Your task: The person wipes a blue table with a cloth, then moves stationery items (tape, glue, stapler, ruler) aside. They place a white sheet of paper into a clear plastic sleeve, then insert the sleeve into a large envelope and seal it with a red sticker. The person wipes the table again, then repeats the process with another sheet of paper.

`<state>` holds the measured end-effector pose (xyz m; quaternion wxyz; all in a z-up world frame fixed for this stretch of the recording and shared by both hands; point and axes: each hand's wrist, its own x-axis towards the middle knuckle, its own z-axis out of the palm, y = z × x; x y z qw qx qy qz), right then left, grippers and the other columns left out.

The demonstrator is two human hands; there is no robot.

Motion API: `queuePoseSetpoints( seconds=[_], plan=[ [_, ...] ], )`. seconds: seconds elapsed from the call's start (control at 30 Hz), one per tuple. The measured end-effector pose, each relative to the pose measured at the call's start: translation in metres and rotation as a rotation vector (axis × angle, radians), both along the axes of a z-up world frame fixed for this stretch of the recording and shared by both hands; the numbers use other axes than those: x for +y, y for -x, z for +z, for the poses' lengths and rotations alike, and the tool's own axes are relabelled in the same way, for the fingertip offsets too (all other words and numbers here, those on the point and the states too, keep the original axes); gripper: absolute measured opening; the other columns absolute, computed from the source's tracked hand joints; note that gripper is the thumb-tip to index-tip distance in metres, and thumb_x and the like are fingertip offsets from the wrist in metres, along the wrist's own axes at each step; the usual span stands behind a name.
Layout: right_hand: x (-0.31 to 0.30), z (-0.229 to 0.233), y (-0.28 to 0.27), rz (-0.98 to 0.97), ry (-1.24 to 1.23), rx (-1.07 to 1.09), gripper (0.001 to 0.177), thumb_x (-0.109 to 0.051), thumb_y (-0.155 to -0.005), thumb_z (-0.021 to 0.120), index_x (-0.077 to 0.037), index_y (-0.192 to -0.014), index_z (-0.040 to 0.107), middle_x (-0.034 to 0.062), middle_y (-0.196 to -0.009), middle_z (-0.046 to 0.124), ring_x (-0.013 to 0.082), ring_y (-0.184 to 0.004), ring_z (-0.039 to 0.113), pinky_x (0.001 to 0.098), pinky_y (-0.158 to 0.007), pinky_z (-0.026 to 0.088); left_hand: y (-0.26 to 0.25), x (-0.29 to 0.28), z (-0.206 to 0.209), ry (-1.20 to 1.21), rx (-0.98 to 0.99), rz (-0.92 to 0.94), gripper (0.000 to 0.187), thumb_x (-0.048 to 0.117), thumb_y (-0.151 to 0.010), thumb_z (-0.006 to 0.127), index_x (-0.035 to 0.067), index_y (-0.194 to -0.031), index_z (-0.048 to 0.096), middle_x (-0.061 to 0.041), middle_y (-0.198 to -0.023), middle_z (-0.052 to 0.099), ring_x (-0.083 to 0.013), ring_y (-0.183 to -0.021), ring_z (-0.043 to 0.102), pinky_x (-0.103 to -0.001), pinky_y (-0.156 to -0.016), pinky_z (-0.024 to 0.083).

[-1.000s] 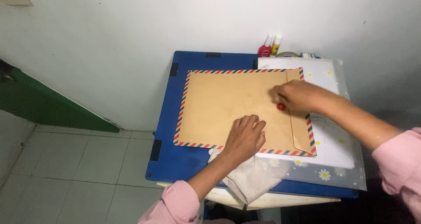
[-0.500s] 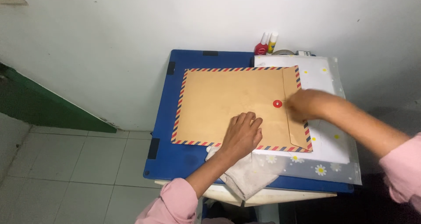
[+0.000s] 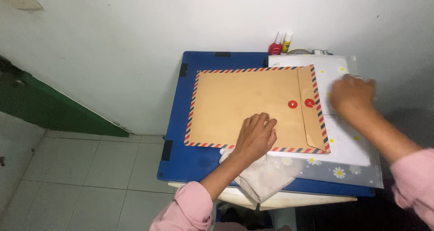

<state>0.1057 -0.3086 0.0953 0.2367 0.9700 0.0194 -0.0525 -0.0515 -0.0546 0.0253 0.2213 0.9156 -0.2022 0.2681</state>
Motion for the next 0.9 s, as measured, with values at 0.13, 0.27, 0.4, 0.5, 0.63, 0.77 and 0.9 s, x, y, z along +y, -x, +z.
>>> queuePoseSetpoints(
  seconds=[0.13, 0.27, 0.4, 0.5, 0.63, 0.77, 0.9],
  plan=[
    [-0.007, -0.030, 0.027, 0.111, -0.001, -0.230, 0.040, -0.020, -0.096, 0.045, -0.016, -0.125, 0.071, 0.0139, -0.139, 0.062, 0.0396, -0.132, 0.057, 0.0605, -0.098, 0.039, 0.000, 0.000, -0.005, 0.011, -0.015, -0.008, 0.012, 0.015, -0.091, 0.063, 0.010, -0.102, 0.061, -0.008, -0.103, 0.055, -0.0268, -0.090, 0.055, -0.041, -0.081, 0.044],
    [0.035, -0.037, 0.061, 0.591, -0.309, -0.462, 0.022, -0.027, -0.081, 0.067, -0.017, -0.101, 0.071, 0.0100, -0.100, 0.065, 0.0338, -0.094, 0.066, 0.0505, -0.075, 0.047, -0.004, 0.001, -0.019, -0.007, -0.002, -0.024, 0.018, 0.019, -0.091, 0.062, 0.011, -0.107, 0.063, -0.008, -0.103, 0.055, -0.0279, -0.096, 0.058, -0.041, -0.081, 0.046],
    [0.067, -0.023, 0.086, 0.494, -0.227, -0.121, 0.033, -0.021, -0.099, 0.056, -0.019, -0.131, 0.062, 0.0138, -0.140, 0.056, 0.0344, -0.138, 0.050, 0.0518, -0.112, 0.035, -0.004, 0.003, -0.018, -0.023, 0.049, -0.045, 0.024, 0.022, -0.092, 0.060, 0.012, -0.113, 0.065, -0.008, -0.104, 0.055, -0.0290, -0.102, 0.061, -0.043, -0.086, 0.049],
    [0.058, -0.011, 0.081, 0.446, -0.158, -0.221, 0.028, -0.030, -0.098, 0.060, -0.026, -0.124, 0.070, 0.0104, -0.138, 0.061, 0.0306, -0.140, 0.050, 0.0544, -0.114, 0.032, -0.007, 0.002, -0.028, -0.028, 0.029, -0.041, 0.026, 0.023, -0.092, 0.060, 0.012, -0.115, 0.065, -0.009, -0.105, 0.055, -0.0300, -0.102, 0.061, -0.043, -0.086, 0.049],
    [0.008, -0.018, 0.063, 0.428, -0.074, -0.353, 0.025, -0.024, -0.102, 0.052, -0.022, -0.121, 0.068, 0.0109, -0.144, 0.057, 0.0303, -0.147, 0.042, 0.0495, -0.113, 0.032, -0.010, 0.000, -0.023, -0.046, 0.008, -0.058, 0.024, 0.022, -0.091, 0.060, 0.012, -0.112, 0.065, -0.008, -0.104, 0.054, -0.0278, -0.102, 0.059, -0.042, -0.089, 0.048],
    [-0.025, -0.041, 0.053, 0.339, -0.589, -0.154, 0.029, -0.004, -0.094, 0.057, -0.006, -0.121, 0.066, 0.0209, -0.122, 0.060, 0.0451, -0.120, 0.061, 0.0539, -0.089, 0.056, -0.016, -0.023, 0.003, -0.148, 0.007, -0.095, 0.022, 0.020, -0.088, 0.062, 0.011, -0.107, 0.068, -0.009, -0.100, 0.057, -0.0278, -0.101, 0.061, -0.043, -0.089, 0.047],
    [-0.065, -0.089, 0.021, 0.039, -1.023, -0.096, 0.033, -0.006, -0.094, 0.057, -0.022, -0.119, 0.070, 0.0030, -0.104, 0.068, 0.0297, -0.108, 0.069, 0.0476, -0.091, 0.053, -0.026, -0.075, 0.030, -0.038, 0.313, -0.111, 0.046, 0.036, -0.093, 0.059, 0.004, -0.125, 0.063, -0.018, -0.099, 0.069, -0.0358, -0.098, 0.070, -0.052, -0.087, 0.050]
  ],
)
